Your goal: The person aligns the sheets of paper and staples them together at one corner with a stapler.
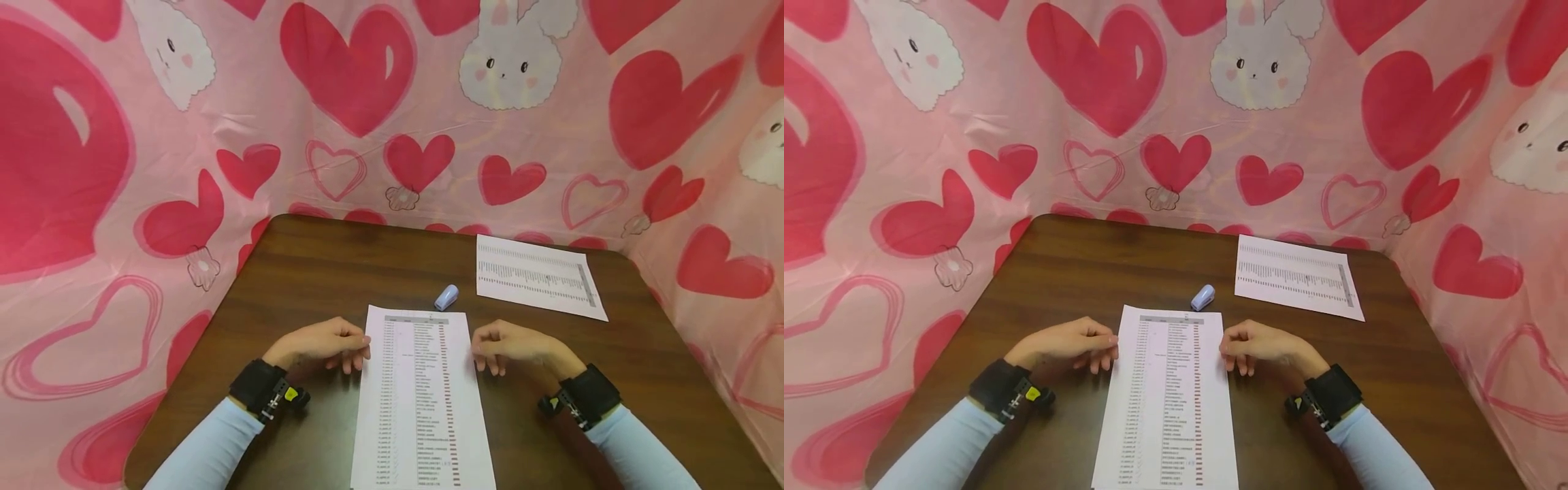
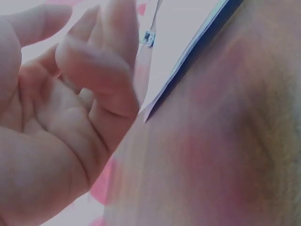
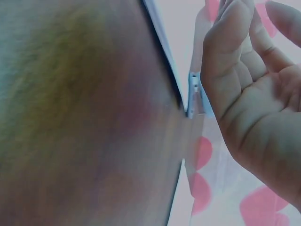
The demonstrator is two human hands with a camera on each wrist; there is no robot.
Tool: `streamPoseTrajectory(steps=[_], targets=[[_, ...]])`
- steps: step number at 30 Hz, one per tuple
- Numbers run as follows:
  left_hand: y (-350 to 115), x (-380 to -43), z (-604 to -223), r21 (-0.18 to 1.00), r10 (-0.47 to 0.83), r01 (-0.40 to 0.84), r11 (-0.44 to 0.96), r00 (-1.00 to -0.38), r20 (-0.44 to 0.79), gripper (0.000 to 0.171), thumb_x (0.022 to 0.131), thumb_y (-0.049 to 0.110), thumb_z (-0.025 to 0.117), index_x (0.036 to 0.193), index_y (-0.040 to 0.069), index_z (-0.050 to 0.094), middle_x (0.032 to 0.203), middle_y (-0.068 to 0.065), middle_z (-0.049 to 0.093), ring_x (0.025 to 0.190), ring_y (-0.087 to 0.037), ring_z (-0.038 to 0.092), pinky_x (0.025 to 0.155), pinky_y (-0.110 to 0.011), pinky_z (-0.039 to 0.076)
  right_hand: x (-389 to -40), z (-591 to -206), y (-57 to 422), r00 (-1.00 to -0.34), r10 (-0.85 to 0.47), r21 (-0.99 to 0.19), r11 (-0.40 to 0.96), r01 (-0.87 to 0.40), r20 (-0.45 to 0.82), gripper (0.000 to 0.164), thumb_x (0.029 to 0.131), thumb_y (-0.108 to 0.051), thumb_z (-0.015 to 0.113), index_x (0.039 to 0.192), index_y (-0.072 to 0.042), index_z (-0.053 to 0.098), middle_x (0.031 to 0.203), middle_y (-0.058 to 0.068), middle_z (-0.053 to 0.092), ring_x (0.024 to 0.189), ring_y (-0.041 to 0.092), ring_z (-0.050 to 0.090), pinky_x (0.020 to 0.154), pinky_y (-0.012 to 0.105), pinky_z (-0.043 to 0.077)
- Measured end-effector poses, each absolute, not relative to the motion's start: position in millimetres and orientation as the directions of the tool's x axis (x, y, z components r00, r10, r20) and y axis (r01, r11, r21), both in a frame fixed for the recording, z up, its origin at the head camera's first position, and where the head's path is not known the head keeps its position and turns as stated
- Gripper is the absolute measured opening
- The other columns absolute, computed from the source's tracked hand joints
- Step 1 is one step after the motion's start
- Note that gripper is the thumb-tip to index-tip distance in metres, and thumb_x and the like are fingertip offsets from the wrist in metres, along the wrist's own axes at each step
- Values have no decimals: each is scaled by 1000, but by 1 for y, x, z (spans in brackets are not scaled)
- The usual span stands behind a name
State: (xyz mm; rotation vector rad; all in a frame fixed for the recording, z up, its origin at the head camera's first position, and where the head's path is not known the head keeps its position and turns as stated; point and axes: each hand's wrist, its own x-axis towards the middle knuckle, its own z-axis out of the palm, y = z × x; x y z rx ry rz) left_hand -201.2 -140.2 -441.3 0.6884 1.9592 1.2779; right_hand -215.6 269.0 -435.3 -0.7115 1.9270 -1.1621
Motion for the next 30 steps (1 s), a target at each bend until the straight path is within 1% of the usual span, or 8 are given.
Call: streamPoseTrajectory(steps=[4, 7, 13, 15, 18, 23, 26, 30], targets=[[-143, -205, -432, 930, 675, 77, 358, -710, -201, 34, 101, 28, 54, 101, -2, 68, 84, -19, 71, 73, -49, 60, 46, -23, 40, -219, -428, 265, -604, -743, -904, 419, -85, -288, 27, 101, -21, 55, 99, 4, 64, 89, 33, 65, 62, 19, 61, 56, 33, 56], [-144, -208, -424, 932, 626, 81, 352, -761, -170, 37, 101, 31, 54, 102, -4, 66, 85, -20, 70, 76, -50, 60, 48, -25, 42, -220, -423, 262, -626, -733, -912, 401, -83, -266, 25, 101, -19, 54, 99, 4, 63, 90, 36, 63, 63, 23, 61, 57, 35, 55], [-140, -214, -407, 935, 546, 70, 347, -826, -141, 27, 101, 31, 54, 100, 7, 68, 90, -17, 71, 85, -48, 63, 57, -35, 49, -224, -413, 258, -644, -726, -905, 407, -120, -241, 23, 101, -19, 54, 99, 2, 63, 91, 33, 64, 67, 33, 62, 60, 40, 56], [-137, -216, -402, 936, 532, 75, 343, -837, -128, 24, 101, 30, 54, 102, 10, 68, 93, -17, 70, 89, -49, 63, 61, -39, 51, -226, -410, 258, -650, -723, -900, 414, -137, -233, 23, 101, -18, 54, 100, 2, 63, 91, 32, 64, 68, 34, 62, 61, 41, 57], [-126, -221, -397, 941, 528, 87, 328, -843, -106, 25, 101, 30, 53, 109, 12, 68, 101, -20, 69, 90, -45, 65, 66, -44, 53, -229, -405, 261, -659, -721, -900, 407, -153, -214, 22, 101, -17, 53, 100, 4, 62, 93, 34, 62, 67, 33, 62, 61, 39, 57], [-102, -230, -393, 947, 527, 89, 308, -845, -92, 29, 101, 33, 52, 118, 15, 66, 106, -15, 72, 96, -40, 68, 74, -48, 52, -232, -402, 263, -664, -724, -904, 391, -173, -186, 25, 101, -15, 51, 101, 9, 60, 94, 39, 59, 68, 37, 61, 60, 36, 56], [-90, -233, -394, 953, 520, 67, 296, -848, -102, 30, 102, 30, 52, 123, 13, 64, 108, -14, 72, 97, -38, 69, 73, -44, 53, -233, -402, 263, -660, -725, -905, 392, -164, -195, 28, 102, -16, 51, 104, 11, 58, 96, 40, 58, 70, 42, 60, 62, 36, 57], [-75, -237, -393, 960, 531, 48, 276, -840, -110, 33, 102, 29, 52, 128, 10, 61, 113, -19, 70, 97, -35, 70, 70, -36, 53, -234, -402, 265, -677, -706, -900, 408, -151, -206, 28, 102, -17, 51, 106, 9, 58, 95, 37, 60, 68, 37, 62, 61, 36, 57]])
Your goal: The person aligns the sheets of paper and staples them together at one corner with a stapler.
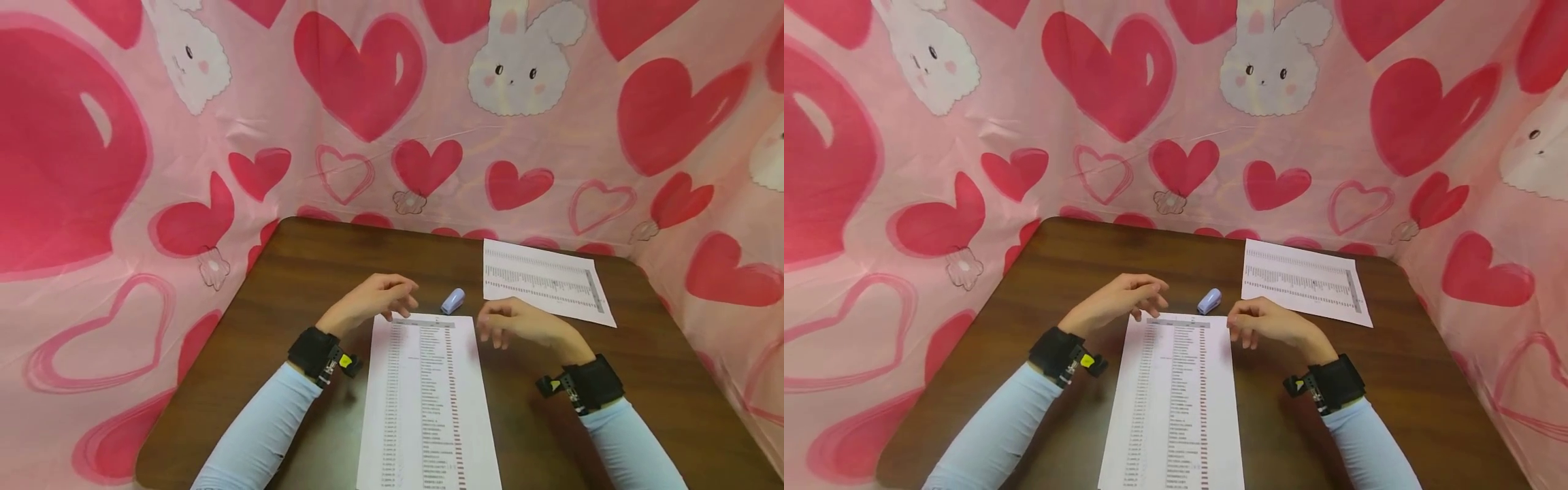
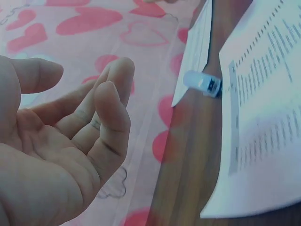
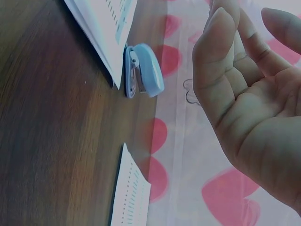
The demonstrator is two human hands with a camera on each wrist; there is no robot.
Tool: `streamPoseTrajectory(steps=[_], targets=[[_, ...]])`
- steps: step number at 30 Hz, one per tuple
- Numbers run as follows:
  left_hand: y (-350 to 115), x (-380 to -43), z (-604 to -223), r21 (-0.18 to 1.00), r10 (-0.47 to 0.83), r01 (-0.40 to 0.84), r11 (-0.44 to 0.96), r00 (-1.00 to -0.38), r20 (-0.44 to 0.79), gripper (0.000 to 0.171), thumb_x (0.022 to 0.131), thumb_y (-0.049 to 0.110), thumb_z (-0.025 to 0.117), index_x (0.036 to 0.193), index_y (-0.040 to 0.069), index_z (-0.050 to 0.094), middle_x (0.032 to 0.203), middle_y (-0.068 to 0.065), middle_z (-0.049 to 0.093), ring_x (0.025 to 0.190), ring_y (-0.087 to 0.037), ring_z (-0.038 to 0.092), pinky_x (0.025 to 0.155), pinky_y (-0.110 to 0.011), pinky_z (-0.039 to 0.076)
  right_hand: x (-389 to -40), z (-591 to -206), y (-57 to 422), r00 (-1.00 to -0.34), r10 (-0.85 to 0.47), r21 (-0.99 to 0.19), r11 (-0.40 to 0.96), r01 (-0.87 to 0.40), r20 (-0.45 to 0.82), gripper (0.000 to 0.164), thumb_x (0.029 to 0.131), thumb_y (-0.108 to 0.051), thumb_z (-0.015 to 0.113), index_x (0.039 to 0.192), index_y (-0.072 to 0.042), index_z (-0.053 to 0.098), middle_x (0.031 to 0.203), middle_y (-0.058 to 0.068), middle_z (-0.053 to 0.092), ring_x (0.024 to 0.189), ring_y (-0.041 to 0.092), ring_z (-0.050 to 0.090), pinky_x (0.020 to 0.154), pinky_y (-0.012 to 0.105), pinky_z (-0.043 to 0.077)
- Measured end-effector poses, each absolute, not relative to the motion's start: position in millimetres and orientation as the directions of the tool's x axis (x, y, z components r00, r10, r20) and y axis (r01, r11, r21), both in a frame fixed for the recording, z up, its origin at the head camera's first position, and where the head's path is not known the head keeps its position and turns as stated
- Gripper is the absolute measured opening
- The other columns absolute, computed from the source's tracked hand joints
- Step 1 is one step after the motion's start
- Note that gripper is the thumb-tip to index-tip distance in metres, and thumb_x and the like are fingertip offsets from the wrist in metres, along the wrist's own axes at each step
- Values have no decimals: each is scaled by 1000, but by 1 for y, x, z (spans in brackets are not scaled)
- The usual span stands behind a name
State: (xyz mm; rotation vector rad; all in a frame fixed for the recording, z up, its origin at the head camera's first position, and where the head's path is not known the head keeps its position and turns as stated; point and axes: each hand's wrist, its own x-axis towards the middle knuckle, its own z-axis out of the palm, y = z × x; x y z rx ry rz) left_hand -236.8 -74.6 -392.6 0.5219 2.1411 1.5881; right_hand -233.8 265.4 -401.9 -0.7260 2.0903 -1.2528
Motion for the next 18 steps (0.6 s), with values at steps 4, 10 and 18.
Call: streamPoseTrajectory(steps=[4, 10, 18], targets=[[-60, -241, -386, 960, 541, 60, 273, -835, -102, 36, 102, 32, 52, 130, 10, 59, 111, -16, 71, 98, -35, 70, 72, -36, 54, -236, -401, 269, -690, -695, -908, 397, -133, -202, 29, 102, -16, 50, 110, 11, 56, 95, 38, 60, 67, 28, 63, 60, 35, 56], [-46, -242, -380, 964, 546, 47, 261, -831, -107, 35, 102, 27, 52, 132, 10, 57, 111, -15, 71, 97, -34, 71, 68, -30, 55, -240, -400, 270, -697, -688, -914, 387, -117, -202, 31, 102, -16, 50, 115, 13, 53, 94, 32, 62, 67, 28, 63, 60, 36, 57], [-34, -242, -383, 971, 570, -3, 239, -809, -143, 38, 102, 28, 51, 133, 7, 54, 118, -22, 68, 105, -37, 69, 69, -31, 58, -243, -400, 270, -743, -640, -914, 393, -101, -193, 25, 102, -14, 51, 115, 7, 55, 97, 37, 61, 67, 29, 64, 60, 36, 57]])
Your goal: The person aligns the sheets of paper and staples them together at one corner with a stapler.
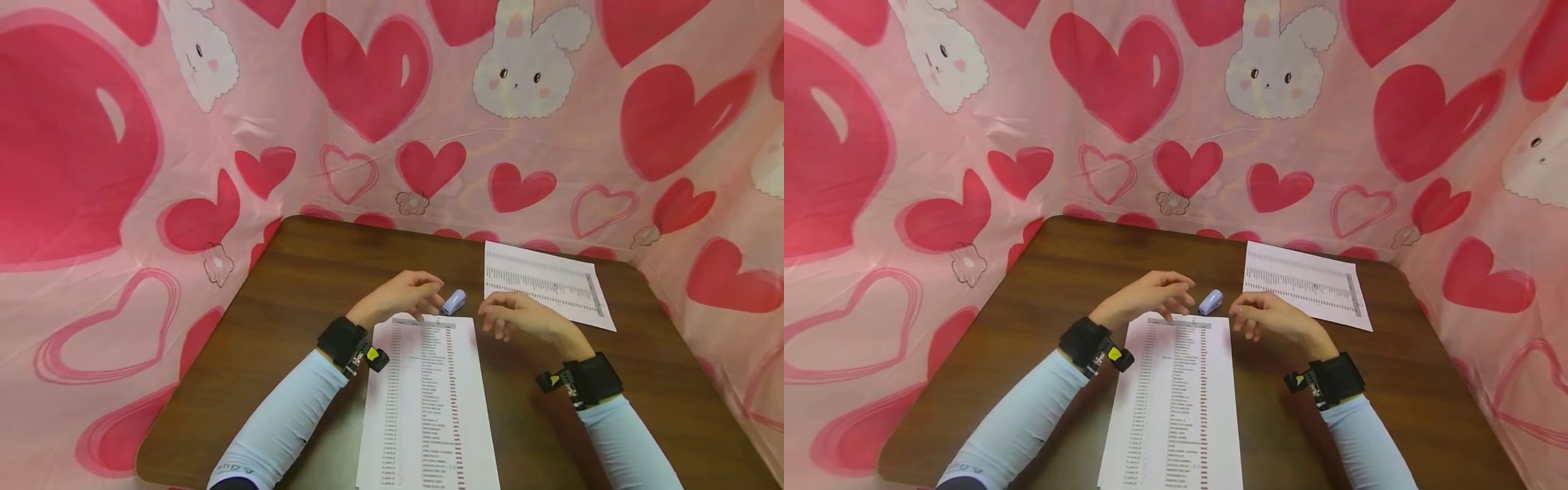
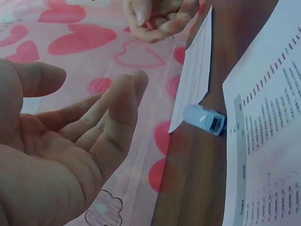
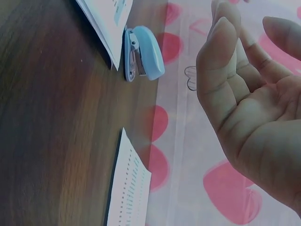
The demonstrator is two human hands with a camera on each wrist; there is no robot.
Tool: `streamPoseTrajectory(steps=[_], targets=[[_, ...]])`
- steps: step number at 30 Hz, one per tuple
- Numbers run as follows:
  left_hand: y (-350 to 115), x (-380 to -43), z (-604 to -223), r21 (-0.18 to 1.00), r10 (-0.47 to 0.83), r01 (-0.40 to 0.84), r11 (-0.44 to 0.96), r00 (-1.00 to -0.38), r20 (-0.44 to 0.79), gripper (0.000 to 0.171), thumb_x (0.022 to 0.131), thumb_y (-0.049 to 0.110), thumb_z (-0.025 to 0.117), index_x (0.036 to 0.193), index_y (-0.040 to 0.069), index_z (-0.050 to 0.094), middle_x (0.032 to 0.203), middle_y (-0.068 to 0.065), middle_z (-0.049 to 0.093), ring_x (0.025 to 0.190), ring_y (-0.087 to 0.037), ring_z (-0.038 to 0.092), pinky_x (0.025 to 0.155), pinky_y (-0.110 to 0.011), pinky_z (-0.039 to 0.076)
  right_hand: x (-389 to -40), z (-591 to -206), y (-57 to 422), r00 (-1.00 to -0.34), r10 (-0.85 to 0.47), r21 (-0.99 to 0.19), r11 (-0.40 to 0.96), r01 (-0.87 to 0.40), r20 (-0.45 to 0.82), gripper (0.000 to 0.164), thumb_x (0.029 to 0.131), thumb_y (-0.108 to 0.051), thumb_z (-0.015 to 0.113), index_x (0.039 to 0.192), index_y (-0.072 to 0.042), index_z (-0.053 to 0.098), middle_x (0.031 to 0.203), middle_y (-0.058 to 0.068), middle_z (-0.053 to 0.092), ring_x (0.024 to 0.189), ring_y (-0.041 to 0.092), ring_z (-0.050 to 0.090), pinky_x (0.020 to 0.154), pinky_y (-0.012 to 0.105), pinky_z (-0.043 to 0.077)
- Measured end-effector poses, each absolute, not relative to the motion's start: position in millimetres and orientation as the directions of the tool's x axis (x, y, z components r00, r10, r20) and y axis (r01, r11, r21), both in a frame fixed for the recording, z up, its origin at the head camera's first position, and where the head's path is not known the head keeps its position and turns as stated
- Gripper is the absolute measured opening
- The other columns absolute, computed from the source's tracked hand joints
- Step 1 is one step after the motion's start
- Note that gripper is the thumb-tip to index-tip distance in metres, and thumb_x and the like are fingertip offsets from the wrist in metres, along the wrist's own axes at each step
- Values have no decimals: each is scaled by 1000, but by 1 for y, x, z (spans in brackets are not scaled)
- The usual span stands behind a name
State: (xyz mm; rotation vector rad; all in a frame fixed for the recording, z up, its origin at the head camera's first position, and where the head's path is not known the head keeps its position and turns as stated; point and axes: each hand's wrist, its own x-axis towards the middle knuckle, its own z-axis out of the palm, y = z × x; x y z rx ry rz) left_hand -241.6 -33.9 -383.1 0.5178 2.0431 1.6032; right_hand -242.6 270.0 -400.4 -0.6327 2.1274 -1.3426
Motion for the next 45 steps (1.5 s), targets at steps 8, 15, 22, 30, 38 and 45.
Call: streamPoseTrajectory(steps=[8, 15, 22, 30, 38, 45], targets=[[-21, -244, -385, 969, 579, -17, 245, -799, -161, 38, 102, 27, 52, 134, 7, 53, 118, -18, 68, 106, -38, 68, 75, -34, 59, -245, -406, 283, -794, -577, -914, 399, -70, -192, 21, 101, -18, 54, 115, -3, 59, 94, 27, 65, 72, 43, 63, 62, 41, 57], [-1, -249, -384, 971, 600, -24, 238, -783, -166, 41, 101, 28, 54, 136, 8, 51, 131, -24, 59, 115, -40, 63, 85, -41, 58, -245, -409, 301, -841, -497, -903, 429, -22, -215, 20, 101, -16, 52, 117, -5, 57, 98, 28, 65, 73, 35, 65, 65, 42, 58], [15, -253, -377, 977, 601, -36, 209, -783, -158, 43, 101, 28, 53, 138, 6, 48, 137, -21, 56, 123, -41, 57, 95, -48, 53, -248, -404, 314, -871, -443, -886, 462, -20, -211, 38, 101, -23, 53, 128, 3, 51, 103, 33, 63, 74, 29, 66, 66, 41, 58], [27, -261, -373, 970, 564, -46, 238, -807, -177, 42, 101, 27, 54, 138, 8, 48, 137, -17, 57, 123, -38, 58, 94, -43, 54, -252, -405, 327, -897, -393, -891, 454, 1, -201, 33, 102, -22, 52, 124, 2, 52, 98, 21, 69, 75, 32, 66, 65, 39, 58], [34, -268, -372, 970, 536, -73, 232, -823, -190, 43, 102, 26, 53, 139, 5, 47, 135, -16, 58, 122, -33, 60, 94, -41, 54, -257, -399, 338, -915, -352, -879, 476, 5, -196, 33, 101, -27, 54, 125, -4, 52, 96, 9, 72, 79, 31, 69, 66, 37, 58], [44, -274, -375, 975, 511, -107, 197, -837, -195, 44, 101, 24, 53, 140, 4, 46, 139, -17, 56, 124, -34, 59, 99, -47, 51, -261, -392, 343, -928, -308, -852, 524, 19, -209, 47, 101, -33, 53, 134, -1, 44, 108, 26, 67, 82, 30, 69, 68, 41, 59]])
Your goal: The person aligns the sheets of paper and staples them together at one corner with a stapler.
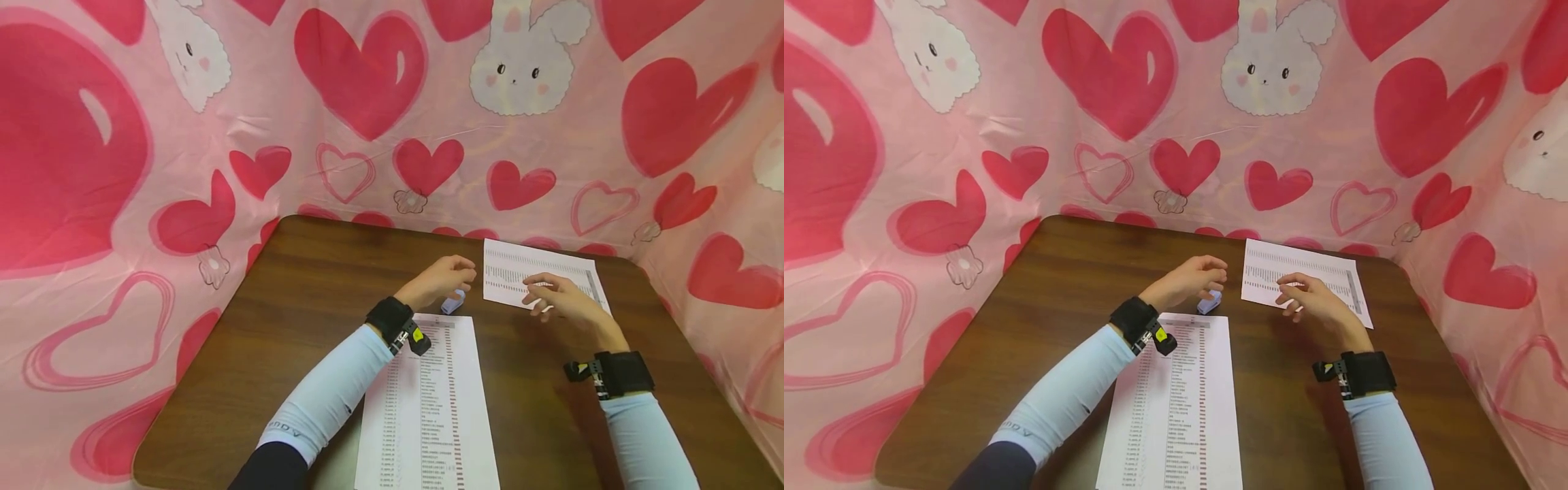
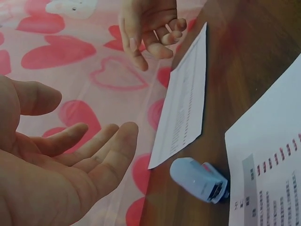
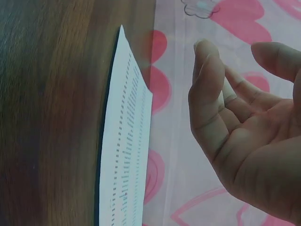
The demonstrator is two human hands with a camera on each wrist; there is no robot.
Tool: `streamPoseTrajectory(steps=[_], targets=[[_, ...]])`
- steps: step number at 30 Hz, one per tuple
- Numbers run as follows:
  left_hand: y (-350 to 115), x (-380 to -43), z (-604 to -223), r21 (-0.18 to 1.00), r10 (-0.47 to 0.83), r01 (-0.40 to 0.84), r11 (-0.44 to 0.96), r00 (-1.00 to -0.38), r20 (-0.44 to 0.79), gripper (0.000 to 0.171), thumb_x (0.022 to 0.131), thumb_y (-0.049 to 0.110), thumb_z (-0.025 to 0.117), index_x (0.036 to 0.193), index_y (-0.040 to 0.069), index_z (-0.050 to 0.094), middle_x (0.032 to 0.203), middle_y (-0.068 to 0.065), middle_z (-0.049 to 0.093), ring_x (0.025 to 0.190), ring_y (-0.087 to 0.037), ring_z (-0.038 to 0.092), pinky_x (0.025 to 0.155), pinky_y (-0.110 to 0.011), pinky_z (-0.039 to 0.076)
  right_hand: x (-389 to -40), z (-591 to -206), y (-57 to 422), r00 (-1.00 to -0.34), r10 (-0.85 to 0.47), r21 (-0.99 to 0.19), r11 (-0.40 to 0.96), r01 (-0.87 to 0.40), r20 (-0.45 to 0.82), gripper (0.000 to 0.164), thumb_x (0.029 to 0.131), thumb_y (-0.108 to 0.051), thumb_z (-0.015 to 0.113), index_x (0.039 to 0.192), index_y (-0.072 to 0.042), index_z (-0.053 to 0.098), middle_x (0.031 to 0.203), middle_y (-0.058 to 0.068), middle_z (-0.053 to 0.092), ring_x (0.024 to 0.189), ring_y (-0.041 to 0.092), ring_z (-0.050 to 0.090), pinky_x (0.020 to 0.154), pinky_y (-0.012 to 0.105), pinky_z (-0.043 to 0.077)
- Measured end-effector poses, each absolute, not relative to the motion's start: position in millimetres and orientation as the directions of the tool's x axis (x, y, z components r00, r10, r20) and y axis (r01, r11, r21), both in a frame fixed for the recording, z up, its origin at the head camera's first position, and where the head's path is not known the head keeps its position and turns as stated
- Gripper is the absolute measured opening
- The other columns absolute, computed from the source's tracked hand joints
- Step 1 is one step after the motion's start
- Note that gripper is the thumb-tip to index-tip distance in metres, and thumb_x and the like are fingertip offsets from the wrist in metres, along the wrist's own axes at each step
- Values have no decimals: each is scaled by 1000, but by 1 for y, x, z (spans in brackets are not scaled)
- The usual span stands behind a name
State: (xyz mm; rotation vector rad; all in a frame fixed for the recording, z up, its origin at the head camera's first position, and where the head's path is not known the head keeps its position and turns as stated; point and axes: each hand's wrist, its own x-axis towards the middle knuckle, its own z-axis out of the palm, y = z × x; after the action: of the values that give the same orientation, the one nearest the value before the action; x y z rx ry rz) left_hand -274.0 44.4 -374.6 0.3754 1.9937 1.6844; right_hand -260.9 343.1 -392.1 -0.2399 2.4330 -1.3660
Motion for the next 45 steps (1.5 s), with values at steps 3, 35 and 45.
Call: streamPoseTrajectory(steps=[3, 35, 45], targets=[[52, -275, -376, 974, 504, -124, 191, -839, -206, 45, 101, 23, 53, 141, 3, 45, 140, -17, 54, 123, -34, 59, 100, -49, 50, -260, -390, 346, -932, -292, -835, 550, 20, -215, 50, 102, -33, 52, 136, 2, 42, 109, 29, 66, 82, 29, 70, 69, 43, 59], [102, -277, -399, 955, 348, -253, 157, -890, -293, 49, 101, 30, 54, 140, 3, 43, 142, -16, 48, 131, -36, 49, 106, -48, 45, -248, -399, 390, -961, -129, -681, 728, 75, -244, 44, 103, -28, 48, 126, 9, 44, 101, 29, 64, 73, 24, 64, 60, 37, 53], [108, -275, -406, 950, 301, -259, 173, -905, -302, 52, 99, 24, 55, 143, 2, 41, 145, -16, 47, 131, -33, 51, 105, -47, 46, -247, -399, 401, -966, -100, -582, 811, 59, -237, 45, 103, -31, 47, 123, 9, 48, 102, 28, 63, 78, 27, 66, 64, 39, 55]])
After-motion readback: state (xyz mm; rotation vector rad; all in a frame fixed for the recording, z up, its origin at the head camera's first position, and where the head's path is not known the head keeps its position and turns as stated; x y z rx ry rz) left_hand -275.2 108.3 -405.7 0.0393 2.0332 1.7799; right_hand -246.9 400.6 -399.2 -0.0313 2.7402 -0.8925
